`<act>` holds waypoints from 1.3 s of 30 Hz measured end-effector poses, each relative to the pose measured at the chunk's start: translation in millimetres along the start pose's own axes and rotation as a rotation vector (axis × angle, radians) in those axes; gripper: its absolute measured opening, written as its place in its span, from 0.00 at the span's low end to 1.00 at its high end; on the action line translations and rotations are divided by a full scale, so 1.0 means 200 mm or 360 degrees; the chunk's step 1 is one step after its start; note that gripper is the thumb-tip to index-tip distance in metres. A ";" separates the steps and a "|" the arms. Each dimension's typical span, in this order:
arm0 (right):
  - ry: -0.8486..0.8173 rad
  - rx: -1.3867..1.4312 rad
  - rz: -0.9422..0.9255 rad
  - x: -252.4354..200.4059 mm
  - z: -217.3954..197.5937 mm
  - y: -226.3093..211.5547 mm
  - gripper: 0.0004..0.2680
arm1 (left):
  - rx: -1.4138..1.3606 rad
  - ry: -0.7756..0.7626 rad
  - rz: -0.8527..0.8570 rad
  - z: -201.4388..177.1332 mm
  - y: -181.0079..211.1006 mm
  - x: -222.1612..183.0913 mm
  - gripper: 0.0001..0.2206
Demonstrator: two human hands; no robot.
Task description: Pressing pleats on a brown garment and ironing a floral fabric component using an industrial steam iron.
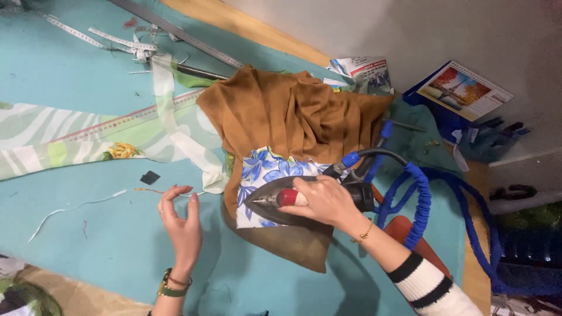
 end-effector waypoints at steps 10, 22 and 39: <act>-0.0063 -0.0074 0.0138 -0.10 0.04 0.21 0.26 | 0.0178 0.0190 -0.0020 -0.31 -0.13 -0.06 0.08; -0.0013 0.0051 -0.0031 0.02 0.02 -0.09 0.25 | 0.0208 -0.0015 0.0345 0.04 -0.04 -0.08 0.08; 0.0073 0.0011 0.0018 -0.18 0.06 0.14 0.26 | 0.0461 -0.0475 0.0669 0.25 0.01 -0.21 0.09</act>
Point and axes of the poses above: each hand's wrist, its own x-axis towards the middle knuckle, its own z-axis out of the palm, y = z × x, the point moved 1 cm from there along x, towards the middle knuckle, and after that the axes turned 1 degree about -y, right-handed, at the moved point
